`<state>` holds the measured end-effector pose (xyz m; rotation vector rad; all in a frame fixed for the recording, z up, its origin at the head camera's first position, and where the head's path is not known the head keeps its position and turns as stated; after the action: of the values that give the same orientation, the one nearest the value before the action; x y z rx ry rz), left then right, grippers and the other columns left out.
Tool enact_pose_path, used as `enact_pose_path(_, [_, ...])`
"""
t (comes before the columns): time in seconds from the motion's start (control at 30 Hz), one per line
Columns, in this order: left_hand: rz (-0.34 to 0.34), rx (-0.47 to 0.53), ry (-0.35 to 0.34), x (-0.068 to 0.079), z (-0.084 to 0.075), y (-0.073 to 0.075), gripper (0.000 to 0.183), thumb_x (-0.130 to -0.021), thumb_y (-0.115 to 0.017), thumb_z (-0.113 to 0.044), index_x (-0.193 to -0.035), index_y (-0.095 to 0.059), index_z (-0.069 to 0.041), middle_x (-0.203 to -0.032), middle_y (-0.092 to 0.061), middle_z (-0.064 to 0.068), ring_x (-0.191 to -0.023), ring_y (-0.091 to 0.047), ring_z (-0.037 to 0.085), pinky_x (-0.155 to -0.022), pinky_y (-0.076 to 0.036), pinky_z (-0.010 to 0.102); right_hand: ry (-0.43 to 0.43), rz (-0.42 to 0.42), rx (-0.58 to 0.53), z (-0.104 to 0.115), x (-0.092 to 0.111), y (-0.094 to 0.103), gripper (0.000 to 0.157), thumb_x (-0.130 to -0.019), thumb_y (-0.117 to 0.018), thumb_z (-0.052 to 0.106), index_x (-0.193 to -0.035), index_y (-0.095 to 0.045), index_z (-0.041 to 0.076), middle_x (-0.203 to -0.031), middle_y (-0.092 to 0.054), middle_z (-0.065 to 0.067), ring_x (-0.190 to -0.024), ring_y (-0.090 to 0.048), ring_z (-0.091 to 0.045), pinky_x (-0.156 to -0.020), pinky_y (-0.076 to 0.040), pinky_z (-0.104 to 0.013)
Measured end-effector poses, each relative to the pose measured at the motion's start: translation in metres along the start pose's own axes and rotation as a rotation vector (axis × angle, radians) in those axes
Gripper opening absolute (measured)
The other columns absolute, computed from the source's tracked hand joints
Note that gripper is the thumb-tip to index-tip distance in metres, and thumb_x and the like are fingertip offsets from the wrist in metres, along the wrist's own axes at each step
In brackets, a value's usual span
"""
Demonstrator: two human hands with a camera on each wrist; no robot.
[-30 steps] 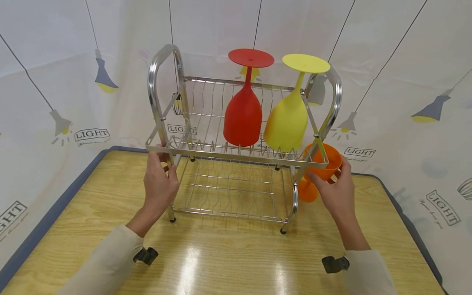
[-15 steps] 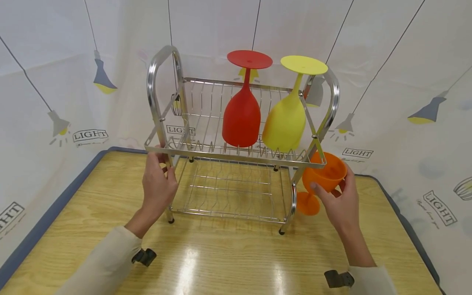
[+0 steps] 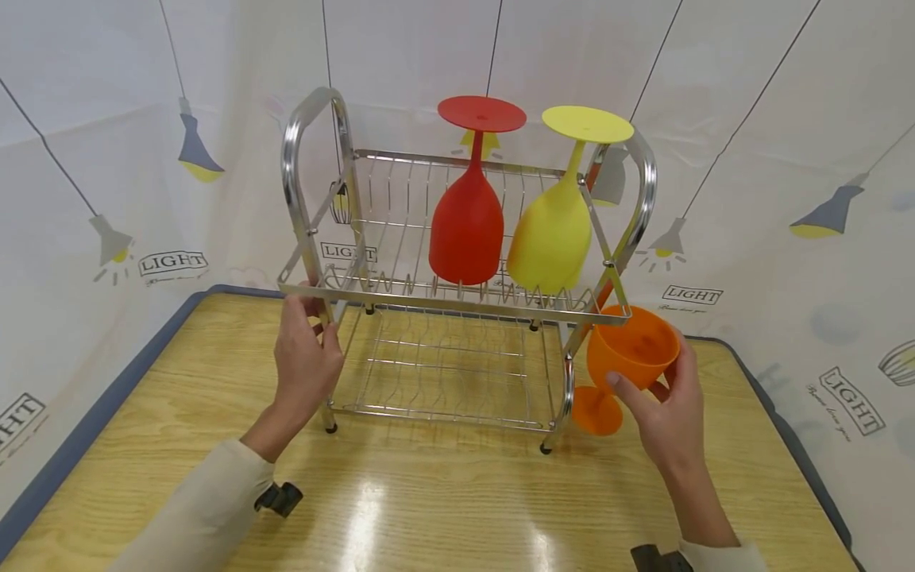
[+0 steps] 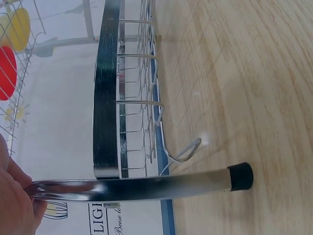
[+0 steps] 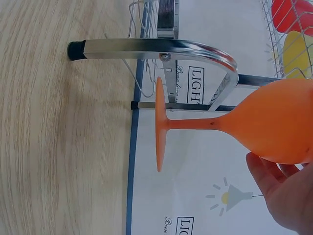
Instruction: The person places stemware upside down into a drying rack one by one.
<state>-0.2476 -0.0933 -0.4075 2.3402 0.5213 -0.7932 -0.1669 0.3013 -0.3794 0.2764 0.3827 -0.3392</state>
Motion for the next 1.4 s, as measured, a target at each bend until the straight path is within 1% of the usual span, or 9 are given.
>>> enact_pose_path(0.17, [0.005, -0.004, 0.006, 0.000, 0.000, 0.000, 0.037, -0.086, -0.056, 0.010, -0.120, -0.044, 0.002, -0.104, -0.054, 0.020, -0.090, -0.061, 0.034, -0.064, -0.056, 0.044, 0.014, 0.012, -0.039, 0.004, 0.005, 0.000, 0.072, -0.079, -0.065, -0.015, -0.143, -0.041, 0.006, -0.127, -0.049, -0.008, -0.106, -0.054, -0.016, -0.081, -0.050, -0.010])
enact_pose_path(0.3, [0.006, -0.001, 0.010, 0.001, -0.001, 0.001, 0.036, -0.086, -0.056, 0.009, -0.120, -0.044, 0.002, -0.103, -0.054, 0.020, -0.090, -0.061, 0.034, -0.064, -0.056, 0.044, 0.021, 0.023, -0.032, 0.008, 0.008, 0.000, 0.070, -0.078, -0.066, -0.014, -0.142, -0.043, 0.006, -0.125, -0.051, -0.008, -0.104, -0.054, -0.017, -0.081, -0.050, -0.011])
enact_pose_path(0.43, [0.009, -0.004, 0.016, 0.001, 0.000, 0.001, 0.036, -0.086, -0.057, 0.009, -0.120, -0.045, 0.002, -0.103, -0.054, 0.019, -0.090, -0.061, 0.034, -0.065, -0.056, 0.045, 0.043, 0.044, 0.059, 0.012, 0.009, -0.001, 0.069, -0.079, -0.066, -0.011, -0.142, -0.044, 0.006, -0.125, -0.052, -0.006, -0.104, -0.054, -0.016, -0.084, -0.048, -0.010])
enact_pose_path(0.57, [0.015, 0.002, 0.016, 0.002, 0.001, 0.001, 0.036, -0.086, -0.056, 0.009, -0.120, -0.045, 0.003, -0.103, -0.054, 0.020, -0.092, -0.060, 0.033, -0.069, -0.057, 0.045, 0.072, 0.078, 0.207, 0.015, 0.012, -0.002, 0.070, -0.082, -0.068, -0.005, -0.144, -0.041, 0.009, -0.126, -0.052, -0.001, -0.106, -0.052, -0.014, -0.084, -0.046, -0.008])
enact_pose_path(0.73, [0.022, 0.009, 0.022, 0.002, 0.001, 0.000, 0.037, -0.086, -0.056, 0.010, -0.121, -0.045, 0.003, -0.104, -0.054, 0.020, -0.094, -0.060, 0.033, -0.074, -0.057, 0.045, 0.091, 0.099, 0.305, 0.020, 0.014, -0.004, 0.072, -0.082, -0.071, 0.000, -0.146, -0.040, 0.013, -0.125, -0.051, 0.005, -0.106, -0.051, -0.010, -0.081, -0.044, -0.006])
enact_pose_path(0.83, [0.025, 0.012, 0.025, 0.002, 0.002, 0.000, 0.038, -0.086, -0.056, 0.010, -0.122, -0.045, 0.003, -0.106, -0.054, 0.020, -0.095, -0.060, 0.034, -0.075, -0.057, 0.045, 0.093, 0.110, 0.337, 0.024, 0.014, -0.005, 0.073, -0.082, -0.072, 0.002, -0.147, -0.040, 0.015, -0.125, -0.051, 0.005, -0.106, -0.051, -0.008, -0.080, -0.044, -0.006])
enact_pose_path(1.13, [0.030, 0.032, 0.020, 0.002, 0.001, 0.000, 0.040, -0.087, -0.056, 0.011, -0.125, -0.044, 0.003, -0.109, -0.053, 0.020, -0.098, -0.060, 0.034, -0.080, -0.057, 0.045, 0.062, 0.150, 0.413, 0.035, 0.015, -0.010, 0.071, -0.084, -0.075, 0.012, -0.146, -0.041, 0.016, -0.125, -0.053, -0.006, -0.102, -0.050, -0.004, -0.077, -0.045, -0.009])
enact_pose_path(1.3, [0.036, 0.072, 0.054, 0.002, 0.000, 0.001, 0.038, -0.088, -0.056, 0.011, -0.124, -0.045, 0.003, -0.108, -0.053, 0.019, -0.099, -0.060, 0.033, -0.083, -0.057, 0.042, 0.068, 0.186, 0.421, 0.040, 0.014, -0.012, 0.070, -0.084, -0.075, 0.015, -0.145, -0.041, 0.015, -0.124, -0.054, -0.006, -0.102, -0.049, -0.004, -0.075, -0.046, -0.009])
enact_pose_path(1.4, [0.035, 0.093, 0.060, 0.002, 0.000, 0.002, 0.037, -0.088, -0.056, 0.011, -0.122, -0.046, 0.003, -0.109, -0.053, 0.019, -0.100, -0.059, 0.031, -0.085, -0.057, 0.041, 0.069, 0.206, 0.411, 0.043, 0.014, -0.014, 0.069, -0.085, -0.074, 0.015, -0.145, -0.042, 0.014, -0.123, -0.054, -0.006, -0.101, -0.050, -0.004, -0.075, -0.047, -0.010])
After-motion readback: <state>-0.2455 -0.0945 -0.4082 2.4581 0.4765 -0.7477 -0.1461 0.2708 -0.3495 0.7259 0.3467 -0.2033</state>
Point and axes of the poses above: each hand's wrist, its own x-axis away from the middle knuckle, its own y-axis out of the back of the hand, z = x × y, the point moved 1 cm from there along -x, towards the middle knuckle
